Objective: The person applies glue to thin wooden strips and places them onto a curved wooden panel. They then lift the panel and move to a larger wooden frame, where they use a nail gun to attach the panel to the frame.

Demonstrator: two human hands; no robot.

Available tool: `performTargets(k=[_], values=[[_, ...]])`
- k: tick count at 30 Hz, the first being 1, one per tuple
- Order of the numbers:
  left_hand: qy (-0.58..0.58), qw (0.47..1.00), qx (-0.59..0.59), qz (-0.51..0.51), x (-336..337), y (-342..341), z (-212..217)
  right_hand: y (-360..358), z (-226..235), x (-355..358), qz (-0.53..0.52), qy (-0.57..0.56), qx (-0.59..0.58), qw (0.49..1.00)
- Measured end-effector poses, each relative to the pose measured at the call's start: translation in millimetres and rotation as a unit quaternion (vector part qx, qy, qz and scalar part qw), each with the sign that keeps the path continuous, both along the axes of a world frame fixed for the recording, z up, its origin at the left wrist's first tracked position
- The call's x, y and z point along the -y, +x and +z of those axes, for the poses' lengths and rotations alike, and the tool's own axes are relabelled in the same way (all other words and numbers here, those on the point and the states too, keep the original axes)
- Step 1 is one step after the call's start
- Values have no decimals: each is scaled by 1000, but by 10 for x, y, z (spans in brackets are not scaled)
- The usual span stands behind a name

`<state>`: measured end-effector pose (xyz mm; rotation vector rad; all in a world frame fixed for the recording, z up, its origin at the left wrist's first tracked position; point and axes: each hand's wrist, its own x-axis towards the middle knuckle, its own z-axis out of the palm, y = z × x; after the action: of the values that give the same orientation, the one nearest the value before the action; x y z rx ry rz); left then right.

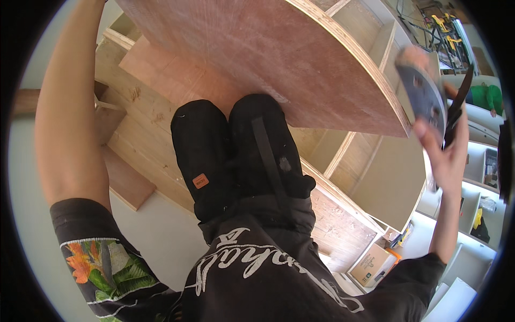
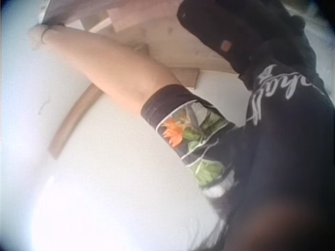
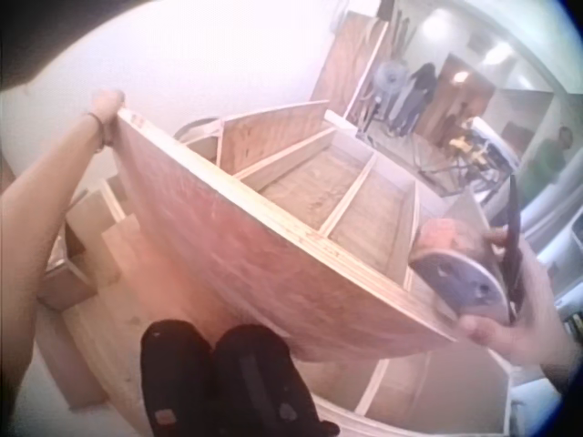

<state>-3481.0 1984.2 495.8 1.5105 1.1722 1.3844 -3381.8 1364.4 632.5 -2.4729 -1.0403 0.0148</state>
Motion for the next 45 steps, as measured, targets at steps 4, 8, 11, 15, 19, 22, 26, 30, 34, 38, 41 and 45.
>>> performTargets(k=[4, 8, 11, 15, 19, 22, 26, 30, 34, 38, 41, 45], values=[[-5, 1000, 14, 5, -94, 19, -21, 146, 80, -842, 139, 44, 9, 989], [-10, 1000, 26, 1, -212, -6, -83, 63, 192, -2001, 260, 38, 102, 959], [-57, 986, 114, -107, -240, -47, -155, -48, 126, -2944, 309, 54, 113, 943], [-53, 974, 207, -70, -175, 27, -271, -148, -89, -3874, 319, 49, 114, 940], [-70, 975, 212, -17, -139, 68, -384, -139, -236, -4355, 338, 72, 83, 935], [-80, 956, 277, -61, -164, 58, -465, -259, -250, -4693, 331, 64, 94, 937], [23, 954, 295, -43, -215, 98, -543, -368, -274, -5097, 341, 74, 90, 933], [15, 952, 304, -35, -256, 154, -579, -430, -318, -5456, 341, 76, 124, 929], [26, 964, 265, -20, -323, 183, -631, -441, -328, -5695, 348, 75, 142, 924], [89, 982, 146, 76, -404, 221, -674, -401, -313, -5766, 351, 59, 165, 920], [11, 986, 160, 42, -425, 257, -651, -382, -306, -5783, 345, 51, 172, 921], [31, 986, 127, 100, -368, 286, -599, -392, -299, -5780, 338, 35, 178, 923]])
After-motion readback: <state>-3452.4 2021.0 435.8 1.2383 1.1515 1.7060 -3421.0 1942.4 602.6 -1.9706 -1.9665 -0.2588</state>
